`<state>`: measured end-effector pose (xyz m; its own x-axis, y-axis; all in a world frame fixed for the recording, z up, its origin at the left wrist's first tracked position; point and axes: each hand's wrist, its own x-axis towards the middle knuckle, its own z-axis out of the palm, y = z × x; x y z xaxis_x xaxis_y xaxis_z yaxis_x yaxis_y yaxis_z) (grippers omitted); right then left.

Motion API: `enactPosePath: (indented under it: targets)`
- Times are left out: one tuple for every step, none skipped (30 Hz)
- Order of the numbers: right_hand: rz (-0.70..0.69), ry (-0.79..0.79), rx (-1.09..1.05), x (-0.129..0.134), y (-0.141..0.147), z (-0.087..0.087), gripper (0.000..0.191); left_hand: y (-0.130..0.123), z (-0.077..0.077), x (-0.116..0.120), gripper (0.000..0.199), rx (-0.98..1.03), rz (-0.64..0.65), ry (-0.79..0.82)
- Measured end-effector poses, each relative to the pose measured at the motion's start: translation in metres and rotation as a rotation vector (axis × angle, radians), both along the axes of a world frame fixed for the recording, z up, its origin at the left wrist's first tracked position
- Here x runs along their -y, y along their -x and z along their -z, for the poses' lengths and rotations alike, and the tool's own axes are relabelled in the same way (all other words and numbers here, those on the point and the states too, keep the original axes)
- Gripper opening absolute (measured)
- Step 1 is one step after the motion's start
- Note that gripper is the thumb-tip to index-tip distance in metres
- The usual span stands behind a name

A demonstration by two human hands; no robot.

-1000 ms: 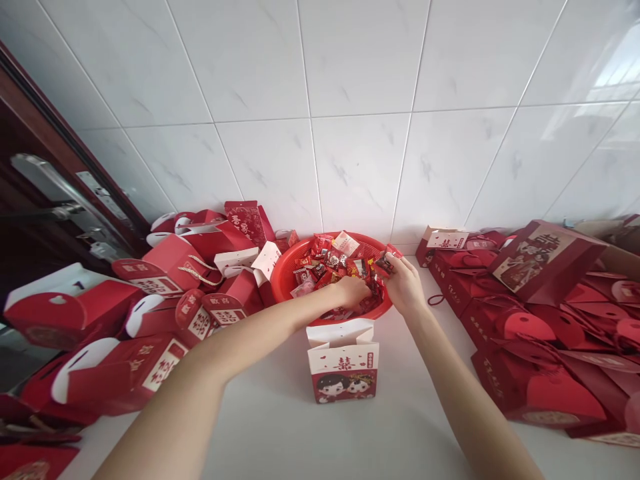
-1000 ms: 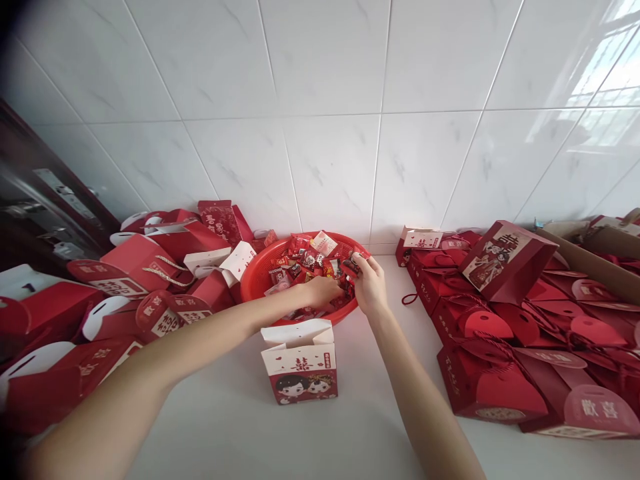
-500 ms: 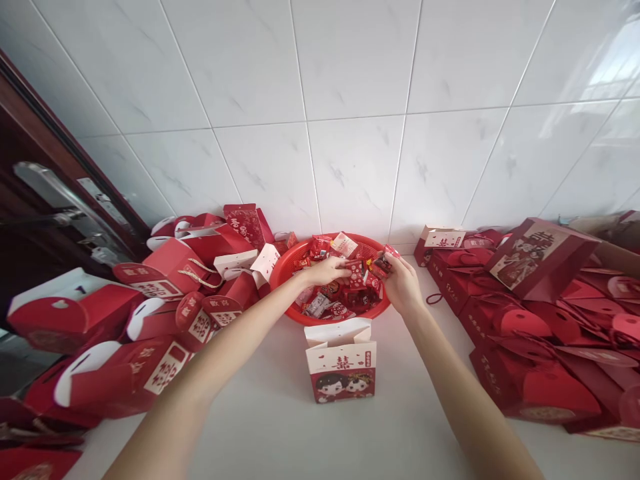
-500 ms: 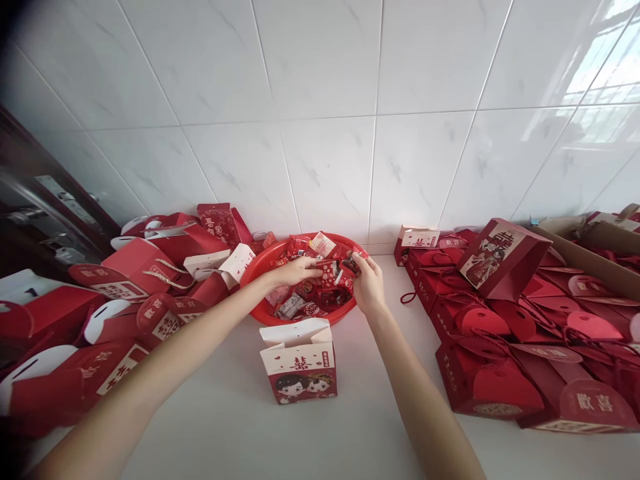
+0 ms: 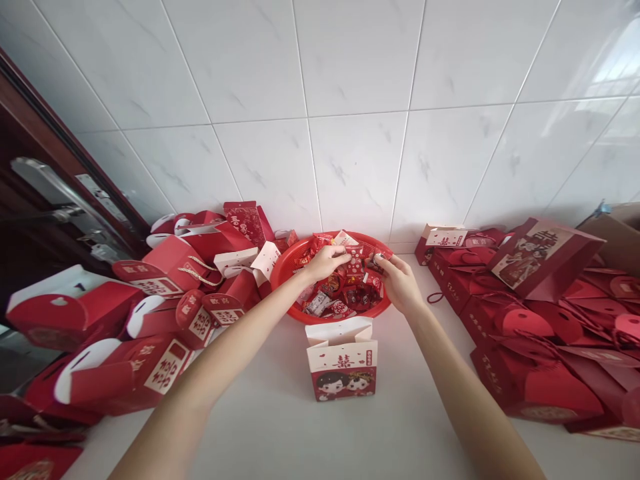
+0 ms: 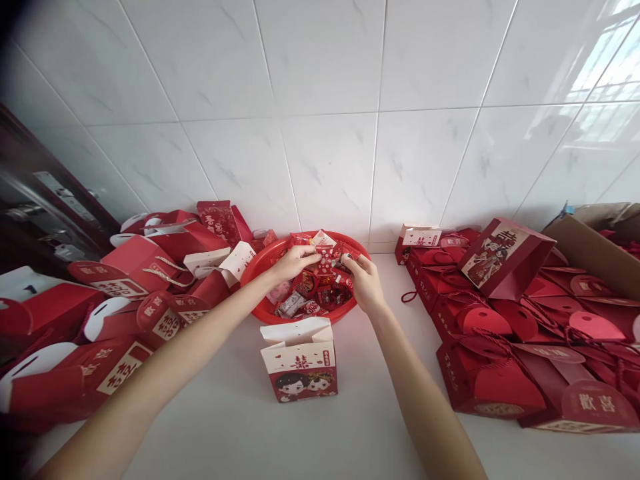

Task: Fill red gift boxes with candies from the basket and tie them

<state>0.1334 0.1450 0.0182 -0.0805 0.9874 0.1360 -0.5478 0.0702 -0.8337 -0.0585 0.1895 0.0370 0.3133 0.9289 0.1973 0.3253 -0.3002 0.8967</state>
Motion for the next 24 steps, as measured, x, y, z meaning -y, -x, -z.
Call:
enactPosePath:
  targets:
    - [-0.023,-0.019,0.038,0.001,0.000,0.000,0.030,-0.003,-0.002,0.001,0.031,0.012,0.000,-0.016]
    - [-0.044,-0.039,0.073,0.002,0.000,0.000,0.030,-0.006,-0.003,0.003,0.031,0.023,0.006,-0.034]
    - [-0.063,-0.059,0.103,0.003,0.000,0.000,0.032,-0.009,-0.005,0.004,0.032,0.032,0.017,-0.052]
    - [-0.079,-0.075,0.127,0.003,0.000,0.001,0.034,-0.013,-0.006,0.006,0.032,0.055,0.023,-0.065]
    - [-0.089,-0.087,0.144,0.003,-0.001,0.001,0.036,-0.015,-0.007,0.008,0.032,0.092,0.032,-0.063]
    - [-0.094,-0.095,0.157,0.004,-0.001,0.002,0.037,-0.018,-0.009,0.011,0.031,0.138,0.043,-0.039]
    - [-0.095,-0.101,0.168,0.004,-0.001,0.002,0.037,-0.019,-0.010,0.013,0.030,0.189,0.052,0.005]
    - [-0.095,-0.105,0.177,0.004,-0.002,0.003,0.036,-0.021,-0.011,0.015,0.029,0.235,0.056,0.056]
    - [-0.095,-0.107,0.185,0.004,-0.002,0.003,0.035,-0.022,-0.012,0.017,0.028,0.274,0.052,0.105]
    - [-0.097,-0.108,0.192,0.005,-0.003,0.003,0.034,-0.023,-0.013,0.019,0.027,0.301,0.038,0.148]
    - [-0.102,-0.107,0.198,0.005,-0.003,0.003,0.033,-0.023,-0.015,0.021,0.027,0.313,0.020,0.181]
    - [-0.109,-0.107,0.203,0.006,-0.003,0.002,0.033,-0.023,-0.017,0.022,0.027,0.313,0.002,0.206]
    - [-0.118,-0.107,0.206,0.006,-0.003,0.002,0.033,-0.024,-0.018,0.024,0.026,0.305,-0.010,0.229]
    - [-0.132,-0.106,0.208,0.007,-0.003,0.001,0.033,-0.024,-0.020,0.025,0.026,0.294,-0.017,0.251]
    - [-0.148,-0.105,0.211,0.008,-0.003,0.000,0.033,-0.024,-0.021,0.025,0.025,0.287,-0.019,0.272]
    - [-0.164,-0.102,0.213,0.008,-0.004,-0.001,0.034,-0.024,-0.023,0.026,0.024,0.284,-0.015,0.287]
    - [-0.179,-0.099,0.215,0.009,-0.004,-0.002,0.034,-0.024,-0.024,0.026,0.023,0.285,-0.008,0.293]
    - [-0.192,-0.095,0.216,0.010,-0.004,-0.003,0.035,-0.024,-0.024,0.026,0.023,0.290,0.001,0.291]
    - [-0.200,-0.093,0.216,0.010,-0.004,-0.003,0.035,-0.024,-0.024,0.026,0.024,0.297,0.011,0.279]
    - [-0.205,-0.093,0.213,0.011,-0.004,-0.004,0.035,-0.024,-0.024,0.026,0.025,0.304,0.020,0.258]
    - [-0.206,-0.093,0.206,0.011,-0.004,-0.005,0.035,-0.024,-0.023,0.026,0.026,0.313,0.025,0.230]
    - [-0.202,-0.094,0.193,0.011,-0.004,-0.005,0.035,-0.024,-0.021,0.026,0.028,0.327,0.022,0.202]
    - [-0.195,-0.094,0.178,0.010,-0.004,-0.005,0.034,-0.025,-0.020,0.026,0.030,0.344,0.015,0.180]
    - [-0.185,-0.094,0.161,0.010,-0.004,-0.005,0.034,-0.026,-0.018,0.026,0.031,0.364,0.003,0.164]
